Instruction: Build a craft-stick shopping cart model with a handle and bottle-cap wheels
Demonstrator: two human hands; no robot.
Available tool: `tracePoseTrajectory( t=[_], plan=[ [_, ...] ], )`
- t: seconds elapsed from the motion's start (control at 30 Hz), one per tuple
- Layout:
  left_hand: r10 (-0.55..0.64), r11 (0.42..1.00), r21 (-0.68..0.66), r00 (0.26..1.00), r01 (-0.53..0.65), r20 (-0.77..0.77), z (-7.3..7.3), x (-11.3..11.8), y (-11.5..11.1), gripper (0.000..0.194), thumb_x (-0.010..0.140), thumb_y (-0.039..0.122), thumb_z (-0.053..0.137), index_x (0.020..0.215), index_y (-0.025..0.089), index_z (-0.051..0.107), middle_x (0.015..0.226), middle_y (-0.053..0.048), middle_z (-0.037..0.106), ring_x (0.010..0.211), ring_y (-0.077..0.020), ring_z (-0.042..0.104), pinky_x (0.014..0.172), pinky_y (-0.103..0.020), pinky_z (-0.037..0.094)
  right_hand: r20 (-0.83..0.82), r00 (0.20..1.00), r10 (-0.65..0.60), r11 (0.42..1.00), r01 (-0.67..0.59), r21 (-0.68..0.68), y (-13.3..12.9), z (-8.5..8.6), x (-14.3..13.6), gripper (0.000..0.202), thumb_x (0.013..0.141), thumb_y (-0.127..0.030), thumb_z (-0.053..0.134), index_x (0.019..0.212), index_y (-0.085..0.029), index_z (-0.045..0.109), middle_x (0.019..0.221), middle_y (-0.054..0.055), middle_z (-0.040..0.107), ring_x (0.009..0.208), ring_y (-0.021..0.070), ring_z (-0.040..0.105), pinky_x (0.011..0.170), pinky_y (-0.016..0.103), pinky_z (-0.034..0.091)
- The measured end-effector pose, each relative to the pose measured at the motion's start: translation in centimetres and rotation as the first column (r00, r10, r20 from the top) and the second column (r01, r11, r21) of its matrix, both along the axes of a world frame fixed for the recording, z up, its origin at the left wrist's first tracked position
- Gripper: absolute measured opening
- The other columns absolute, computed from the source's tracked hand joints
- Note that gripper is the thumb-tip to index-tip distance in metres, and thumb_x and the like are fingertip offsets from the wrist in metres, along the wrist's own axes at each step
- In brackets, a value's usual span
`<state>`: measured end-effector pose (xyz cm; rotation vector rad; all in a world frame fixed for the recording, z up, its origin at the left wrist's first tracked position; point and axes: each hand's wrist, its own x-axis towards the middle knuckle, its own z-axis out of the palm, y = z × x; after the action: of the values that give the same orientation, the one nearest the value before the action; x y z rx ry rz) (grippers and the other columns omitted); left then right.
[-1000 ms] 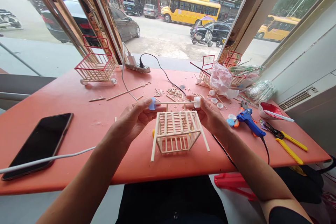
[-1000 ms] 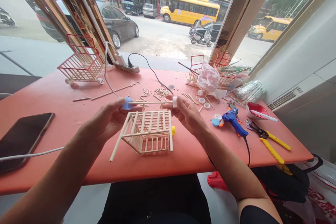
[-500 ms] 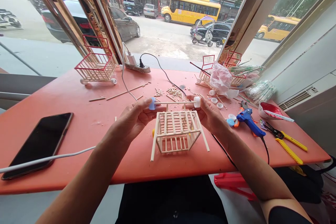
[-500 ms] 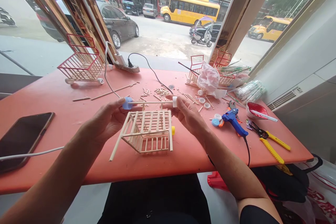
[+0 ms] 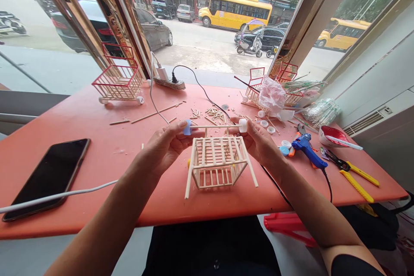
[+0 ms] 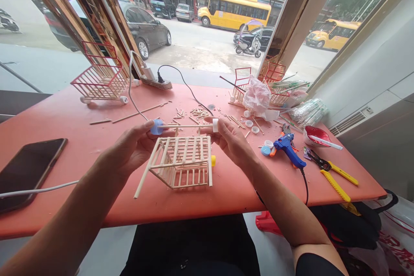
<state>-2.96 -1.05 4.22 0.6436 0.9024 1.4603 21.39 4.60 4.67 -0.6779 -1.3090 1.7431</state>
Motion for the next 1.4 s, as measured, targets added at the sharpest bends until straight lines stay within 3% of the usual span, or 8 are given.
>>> tracePoseTrajectory(
  t=[0.6, 0.83, 1.13, 1.4],
  plan=[
    [-0.001, 1.0, 0.004, 0.999, 0.001, -0.033, 0.03, -0.04, 0.01, 0.028, 0.067, 0.042, 0.09, 0.076, 0.018, 0.078, 0.083, -0.005, 0.081, 0.09, -0.0295, 0.08, 0.091, -0.041, 0.061, 0.011, 1.0, -0.007, 1.0, 0.007, 0.008, -0.03, -0.09, 0.02, 0.059, 0.082, -0.067, 0.079, 0.118, -0.021, 0.073, 0.1, 0.007, 0.083, 0.089, 0.0213, 0.076, 0.087, 0.036, 0.06],
    [-0.004, 1.0, 0.001, 1.0, 0.004, -0.016, 0.13, -0.02, -0.11, 0.026, 0.068, 0.04, 0.09, 0.075, 0.018, 0.079, 0.081, -0.004, 0.081, 0.088, -0.027, 0.08, 0.087, -0.037, 0.062, 0.011, 1.0, -0.009, 1.0, 0.009, 0.013, -0.01, -0.16, 0.05, 0.058, 0.082, -0.067, 0.079, 0.118, -0.022, 0.073, 0.099, 0.007, 0.083, 0.087, 0.0201, 0.075, 0.086, 0.035, 0.059],
    [0.016, 1.0, -0.001, 0.999, -0.016, -0.042, 0.05, 0.0, 0.0, 0.025, 0.069, 0.04, 0.089, 0.074, 0.019, 0.077, 0.082, -0.005, 0.081, 0.092, -0.031, 0.08, 0.094, -0.044, 0.06, 0.023, 1.0, -0.015, 1.0, 0.014, 0.013, -0.04, -0.01, -0.05, 0.061, 0.08, -0.068, 0.08, 0.117, -0.021, 0.072, 0.099, 0.007, 0.083, 0.089, 0.0216, 0.075, 0.086, 0.037, 0.059],
    [0.007, 1.0, -0.014, 1.0, -0.007, -0.016, 0.17, 0.03, -0.07, 0.024, 0.068, 0.039, 0.089, 0.074, 0.018, 0.078, 0.082, -0.005, 0.081, 0.088, -0.0278, 0.08, 0.088, -0.038, 0.061, 0.009, 1.0, -0.005, 1.0, 0.005, 0.003, -0.1, 0.14, -0.09, 0.06, 0.079, -0.068, 0.081, 0.115, -0.021, 0.072, 0.096, 0.006, 0.083, 0.085, 0.0207, 0.075, 0.086, 0.036, 0.058]
  ],
)
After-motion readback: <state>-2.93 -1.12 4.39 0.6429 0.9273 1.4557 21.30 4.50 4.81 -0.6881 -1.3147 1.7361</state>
